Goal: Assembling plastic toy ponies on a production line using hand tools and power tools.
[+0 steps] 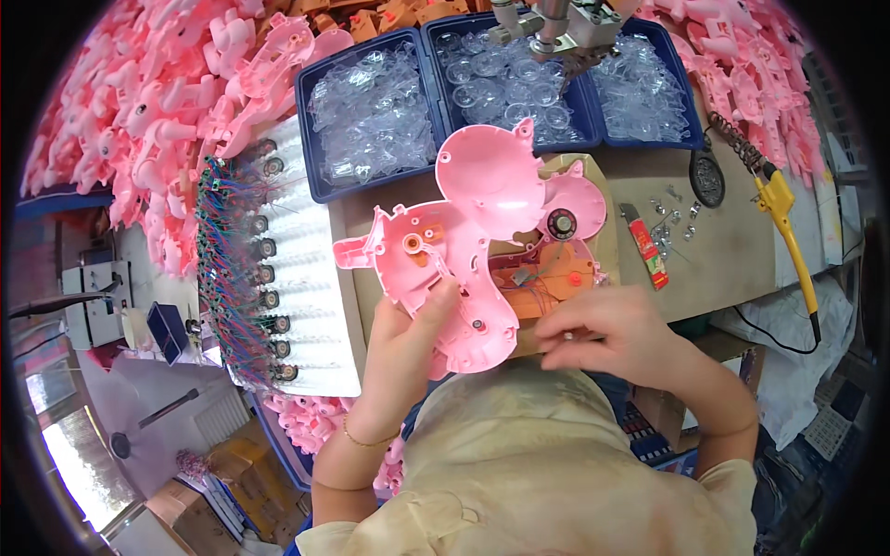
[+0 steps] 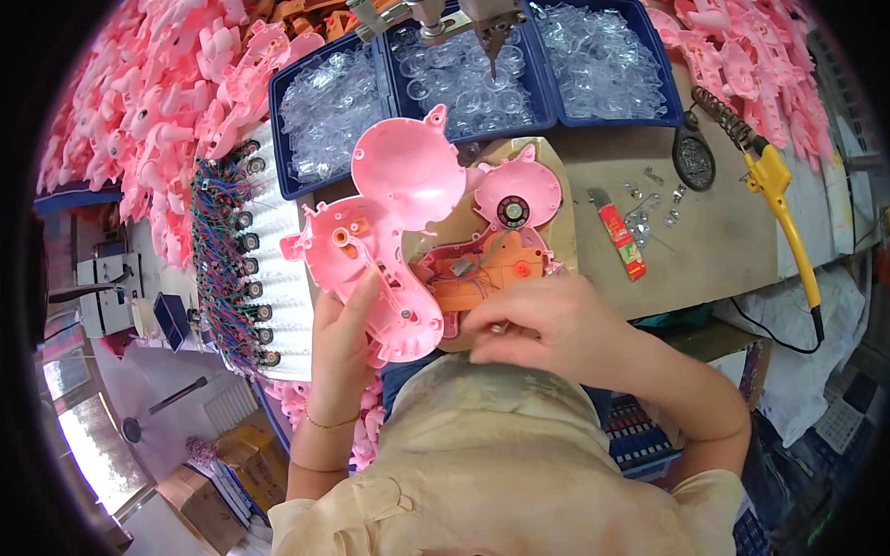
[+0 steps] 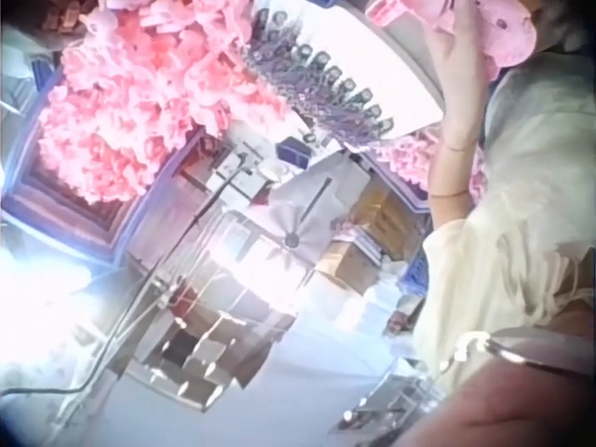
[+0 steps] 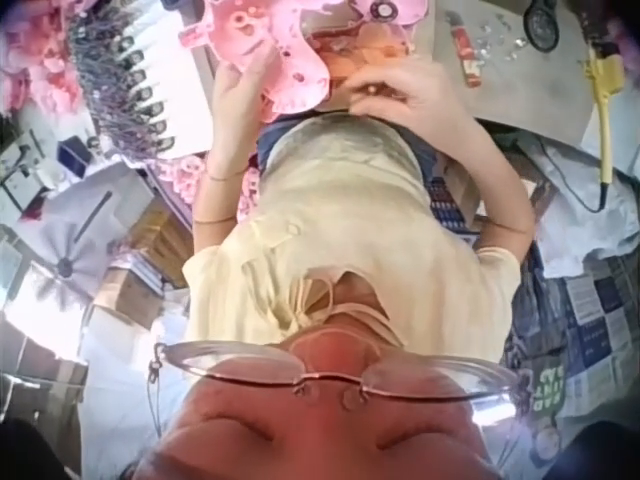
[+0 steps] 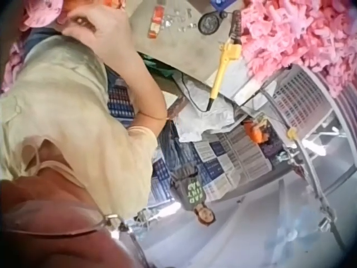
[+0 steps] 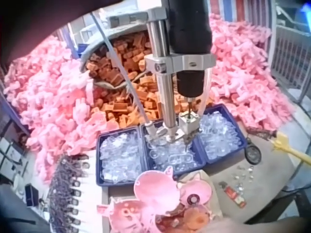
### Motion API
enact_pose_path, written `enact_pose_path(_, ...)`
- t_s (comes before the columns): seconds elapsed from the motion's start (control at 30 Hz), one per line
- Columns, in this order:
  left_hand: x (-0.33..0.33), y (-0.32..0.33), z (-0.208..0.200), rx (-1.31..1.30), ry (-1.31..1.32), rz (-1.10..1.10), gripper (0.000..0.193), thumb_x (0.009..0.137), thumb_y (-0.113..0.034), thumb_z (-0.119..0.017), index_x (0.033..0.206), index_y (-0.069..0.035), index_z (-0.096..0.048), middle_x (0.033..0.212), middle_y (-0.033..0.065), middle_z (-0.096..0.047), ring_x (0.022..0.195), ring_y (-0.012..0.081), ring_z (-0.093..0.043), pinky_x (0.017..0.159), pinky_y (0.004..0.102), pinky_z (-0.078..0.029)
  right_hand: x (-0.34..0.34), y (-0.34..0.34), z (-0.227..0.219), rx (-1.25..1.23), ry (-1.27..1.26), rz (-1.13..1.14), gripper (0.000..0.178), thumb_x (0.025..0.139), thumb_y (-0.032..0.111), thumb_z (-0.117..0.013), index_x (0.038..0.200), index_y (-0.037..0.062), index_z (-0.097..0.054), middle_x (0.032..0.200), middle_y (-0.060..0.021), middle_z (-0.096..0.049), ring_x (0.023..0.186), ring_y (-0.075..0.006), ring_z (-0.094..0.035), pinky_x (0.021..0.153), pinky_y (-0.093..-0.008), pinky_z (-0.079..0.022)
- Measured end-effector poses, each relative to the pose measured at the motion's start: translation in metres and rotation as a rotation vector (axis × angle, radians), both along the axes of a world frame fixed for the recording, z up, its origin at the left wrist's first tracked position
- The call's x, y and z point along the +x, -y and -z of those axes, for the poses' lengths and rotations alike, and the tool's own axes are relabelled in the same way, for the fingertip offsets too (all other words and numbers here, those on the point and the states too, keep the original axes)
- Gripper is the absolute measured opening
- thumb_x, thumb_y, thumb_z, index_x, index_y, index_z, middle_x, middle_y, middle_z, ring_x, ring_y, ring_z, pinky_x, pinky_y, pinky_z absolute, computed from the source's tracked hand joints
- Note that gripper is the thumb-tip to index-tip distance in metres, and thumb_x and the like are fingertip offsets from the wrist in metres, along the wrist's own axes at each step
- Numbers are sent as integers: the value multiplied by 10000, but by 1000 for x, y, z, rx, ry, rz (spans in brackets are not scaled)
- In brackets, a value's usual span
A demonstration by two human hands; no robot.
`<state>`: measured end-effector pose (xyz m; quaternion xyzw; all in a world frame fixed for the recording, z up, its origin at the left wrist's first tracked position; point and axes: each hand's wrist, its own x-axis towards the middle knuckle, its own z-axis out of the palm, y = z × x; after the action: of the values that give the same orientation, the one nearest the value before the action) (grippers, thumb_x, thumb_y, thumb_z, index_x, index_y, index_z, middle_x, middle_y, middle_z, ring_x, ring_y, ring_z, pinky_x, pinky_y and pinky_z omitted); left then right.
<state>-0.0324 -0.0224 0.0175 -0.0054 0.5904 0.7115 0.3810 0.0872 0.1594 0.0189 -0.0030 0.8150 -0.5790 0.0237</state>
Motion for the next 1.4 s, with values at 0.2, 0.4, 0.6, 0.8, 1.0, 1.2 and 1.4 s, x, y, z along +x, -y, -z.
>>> enact_pose_path(0.2, -12, 4, -4, -97, -147, 147, 310, 834, -74, -617, 1109, 39, -528, 1006, 75, -615, 879, 115, -586, 740, 266, -490, 8, -1, 2, -538, 393, 156, 161, 776, 20, -653, 936, 10, -642, 847, -84, -655, 753, -118, -640, 645, -244, -509)
enact_pose_path(0.4, -3, 3, -1, -138, -294, 140, 306, 826, -58, -620, 1098, 44, -526, 981, 76, -622, 859, 121, -594, 747, 265, -490, 0, 5, 12, 6, -84, 131, 84, 752, 18, -661, 836, 16, -655, 787, -70, -642, 677, -148, -618, 595, -265, -472)
enact_pose_path(0.6, -3, 4, 1, -164, -272, 179, 285, 809, -71, -656, 1052, 41, -556, 943, 57, -633, 826, 95, -588, 721, 249, -486, 2, 10, 5, -25, -24, 220, 94, 708, -10, -678, 797, 8, -653, 772, -73, -631, 676, -168, -594, 583, -272, -461)
enact_pose_path(0.8, 8, 2, 3, -307, -470, 272, 249, 785, -79, -662, 997, 30, -589, 851, 47, -652, 763, 78, -588, 658, 237, -485, -5, 22, -1, 172, -213, 305, 159, 673, 2, -689, 823, 34, -647, 765, -54, -554, 698, -199, -540, 607, -304, -420)
enact_pose_path(1.0, 24, -8, 8, -240, -570, 160, 257, 727, -61, -661, 953, 40, -593, 813, 80, -648, 742, 117, -605, 661, 268, -491, -15, 47, 5, 566, -373, 436, 252, 586, 25, -701, 822, 83, -636, 745, -35, -475, 698, -223, -485, 623, -342, -347)
enact_pose_path(1.2, 28, -5, 17, -240, -677, 139, 261, 704, -42, -667, 941, 37, -591, 848, 107, -633, 744, 181, -616, 676, 290, -488, -14, 49, 9, 482, -351, 508, 236, 598, 18, -712, 812, 83, -635, 726, -32, -491, 689, -224, -492, 640, -343, -360)
enact_pose_path(1.4, 28, -8, 15, -303, -698, 129, 304, 694, -48, -672, 972, 42, -588, 872, 117, -631, 767, 207, -621, 693, 305, -490, -15, 46, 3, 499, -347, 510, 209, 617, 28, -717, 798, 82, -629, 737, -36, -510, 693, -231, -495, 648, -338, -364)
